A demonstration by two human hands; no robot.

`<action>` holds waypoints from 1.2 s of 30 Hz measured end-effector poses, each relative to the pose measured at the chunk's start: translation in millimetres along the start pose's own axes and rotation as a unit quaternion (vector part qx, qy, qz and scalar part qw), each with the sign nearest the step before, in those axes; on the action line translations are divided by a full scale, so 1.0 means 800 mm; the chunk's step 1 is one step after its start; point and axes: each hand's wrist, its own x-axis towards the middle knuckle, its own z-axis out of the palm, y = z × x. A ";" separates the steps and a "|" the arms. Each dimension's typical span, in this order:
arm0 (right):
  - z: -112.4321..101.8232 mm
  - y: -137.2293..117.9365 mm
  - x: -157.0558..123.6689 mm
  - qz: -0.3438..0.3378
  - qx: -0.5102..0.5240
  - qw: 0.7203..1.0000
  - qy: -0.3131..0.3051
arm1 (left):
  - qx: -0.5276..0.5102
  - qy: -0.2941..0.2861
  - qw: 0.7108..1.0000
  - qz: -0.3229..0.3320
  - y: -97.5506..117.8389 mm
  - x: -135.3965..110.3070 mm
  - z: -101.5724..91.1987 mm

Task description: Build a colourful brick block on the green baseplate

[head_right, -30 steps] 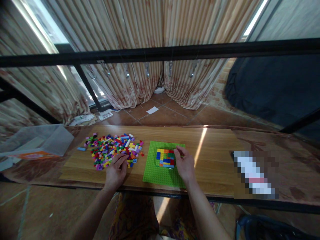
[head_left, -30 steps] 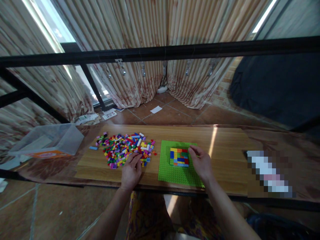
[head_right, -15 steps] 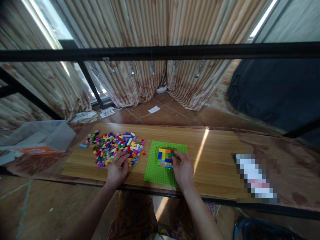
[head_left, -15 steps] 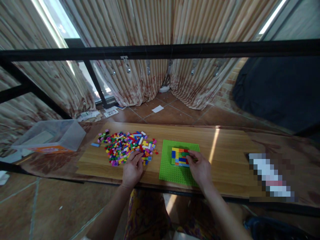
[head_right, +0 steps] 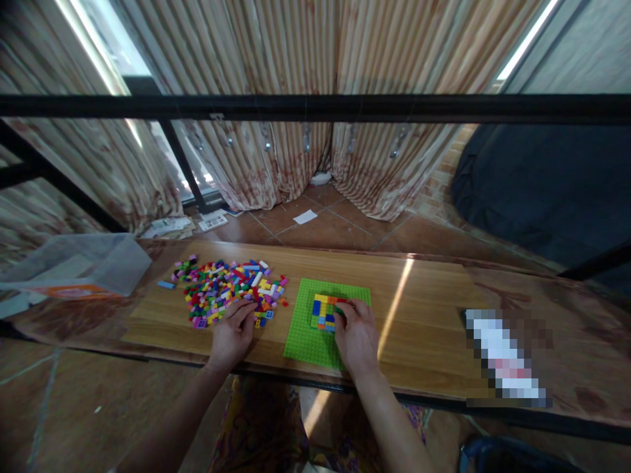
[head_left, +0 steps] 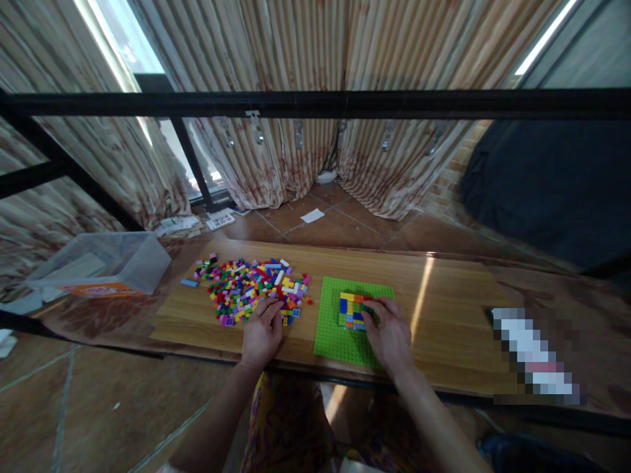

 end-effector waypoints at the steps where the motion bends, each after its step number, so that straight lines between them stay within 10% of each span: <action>1: -0.001 0.000 0.000 0.000 -0.002 1.000 0.002 | 0.000 -0.001 1.000 0.000 0.001 0.000 0.000; 36: -0.015 0.007 0.004 0.238 0.164 0.957 -0.018 | -0.010 -0.011 1.000 -0.019 0.006 0.002 -0.003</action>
